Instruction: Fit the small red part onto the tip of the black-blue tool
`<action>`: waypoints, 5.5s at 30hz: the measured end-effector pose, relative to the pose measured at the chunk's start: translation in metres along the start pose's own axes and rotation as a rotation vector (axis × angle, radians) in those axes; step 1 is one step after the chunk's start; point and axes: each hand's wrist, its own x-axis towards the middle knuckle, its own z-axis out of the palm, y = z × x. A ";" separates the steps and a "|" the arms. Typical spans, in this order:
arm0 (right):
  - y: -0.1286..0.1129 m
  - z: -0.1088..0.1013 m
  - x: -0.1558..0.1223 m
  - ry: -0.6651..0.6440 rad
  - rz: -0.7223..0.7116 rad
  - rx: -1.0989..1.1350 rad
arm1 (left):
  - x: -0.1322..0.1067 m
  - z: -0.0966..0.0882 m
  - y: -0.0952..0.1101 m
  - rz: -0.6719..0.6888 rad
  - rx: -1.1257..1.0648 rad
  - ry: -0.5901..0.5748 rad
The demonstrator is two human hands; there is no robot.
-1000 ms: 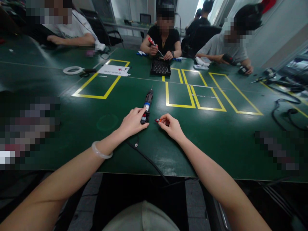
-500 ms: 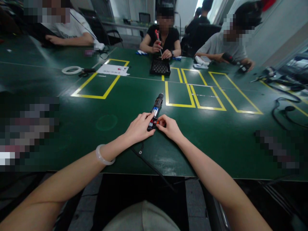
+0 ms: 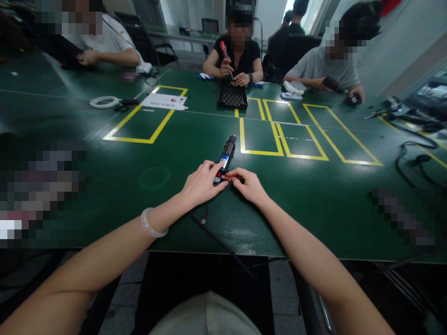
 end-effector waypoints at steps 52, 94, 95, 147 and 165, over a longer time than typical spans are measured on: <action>0.002 0.001 -0.003 -0.017 0.048 0.062 | 0.029 -0.045 -0.142 -0.254 -0.631 0.350; 0.009 0.005 -0.003 -0.005 0.096 0.347 | 0.012 0.009 -0.023 0.381 -0.508 0.090; 0.008 0.005 -0.002 -0.003 0.094 0.344 | 0.012 0.009 -0.023 0.377 -0.510 0.088; 0.002 0.005 -0.002 -0.008 0.010 0.246 | 0.021 0.013 -0.038 0.184 -0.918 -0.092; -0.002 0.006 -0.002 0.004 -0.012 0.274 | 0.021 0.019 -0.036 0.206 -0.992 -0.165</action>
